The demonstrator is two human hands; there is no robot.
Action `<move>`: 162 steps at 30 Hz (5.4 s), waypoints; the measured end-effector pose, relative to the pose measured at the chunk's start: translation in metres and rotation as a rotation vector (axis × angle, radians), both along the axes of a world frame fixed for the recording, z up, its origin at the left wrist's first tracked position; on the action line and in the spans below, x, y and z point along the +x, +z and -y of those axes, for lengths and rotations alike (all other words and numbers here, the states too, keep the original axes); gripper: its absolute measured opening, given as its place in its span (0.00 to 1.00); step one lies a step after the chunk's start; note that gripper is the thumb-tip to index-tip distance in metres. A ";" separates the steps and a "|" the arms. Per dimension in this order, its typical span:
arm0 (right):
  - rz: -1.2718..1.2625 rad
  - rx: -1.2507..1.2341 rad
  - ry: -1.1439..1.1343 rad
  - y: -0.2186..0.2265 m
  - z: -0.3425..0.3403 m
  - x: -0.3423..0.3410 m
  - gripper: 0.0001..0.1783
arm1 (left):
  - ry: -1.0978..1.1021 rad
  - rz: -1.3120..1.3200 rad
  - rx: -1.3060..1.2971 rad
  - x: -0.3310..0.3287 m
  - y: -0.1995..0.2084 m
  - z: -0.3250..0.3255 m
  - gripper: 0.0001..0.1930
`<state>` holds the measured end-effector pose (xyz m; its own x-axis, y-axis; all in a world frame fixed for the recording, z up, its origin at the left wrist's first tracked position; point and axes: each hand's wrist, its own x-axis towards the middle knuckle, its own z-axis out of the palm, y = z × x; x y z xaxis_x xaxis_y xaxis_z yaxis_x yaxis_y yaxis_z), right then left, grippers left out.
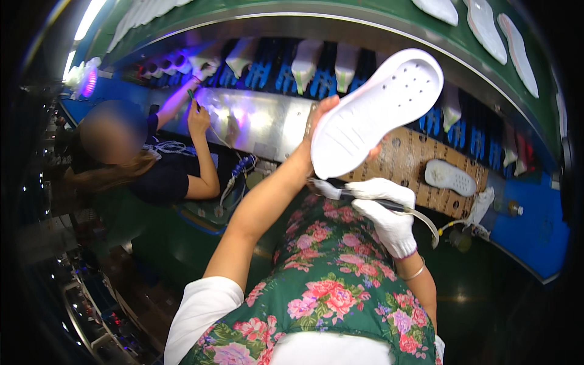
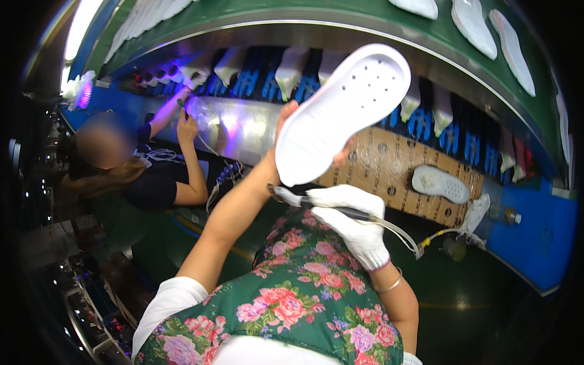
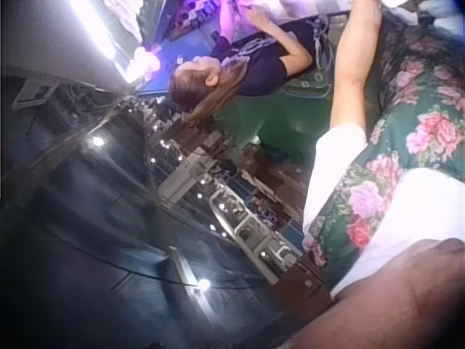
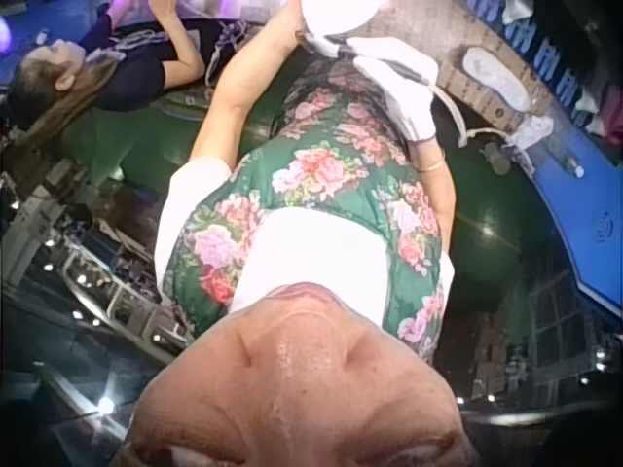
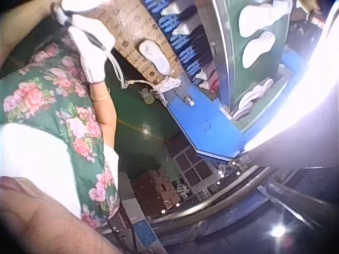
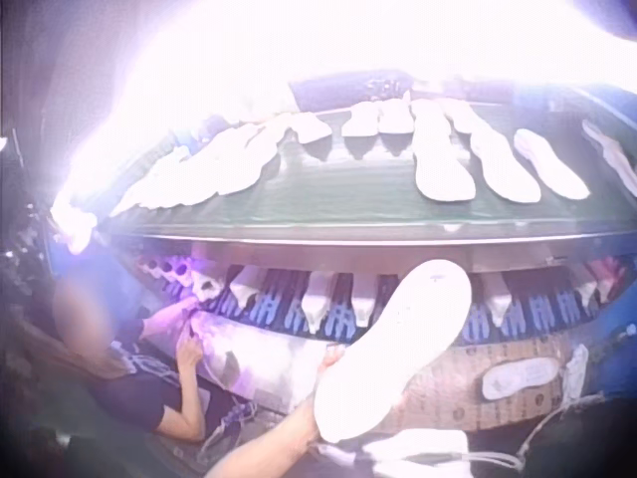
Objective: The person takes shoe soles from an overhead shelf and applies adhesive across their surfaces using a brush applicator.
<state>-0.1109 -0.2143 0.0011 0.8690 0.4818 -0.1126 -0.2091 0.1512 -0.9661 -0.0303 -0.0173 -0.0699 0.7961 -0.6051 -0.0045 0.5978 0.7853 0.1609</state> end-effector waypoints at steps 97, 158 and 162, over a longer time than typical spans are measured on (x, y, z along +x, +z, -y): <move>-0.180 0.314 -0.170 0.041 -0.010 0.027 0.13 | 0.773 -0.064 0.965 -0.071 0.041 -0.124 0.17; 0.910 -0.187 -0.104 0.037 -0.052 0.054 0.14 | 0.473 -0.034 0.236 -0.080 0.024 -0.021 0.56; 1.128 -0.205 0.015 0.023 -0.056 0.039 0.19 | 0.415 0.066 0.103 -0.070 0.009 -0.026 0.59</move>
<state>-0.0718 -0.1583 0.0241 0.5191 0.5552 0.6499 0.7916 -0.0257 -0.6104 -0.1004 0.0083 -0.0609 0.9724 -0.2331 0.0103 0.2211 0.9346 0.2786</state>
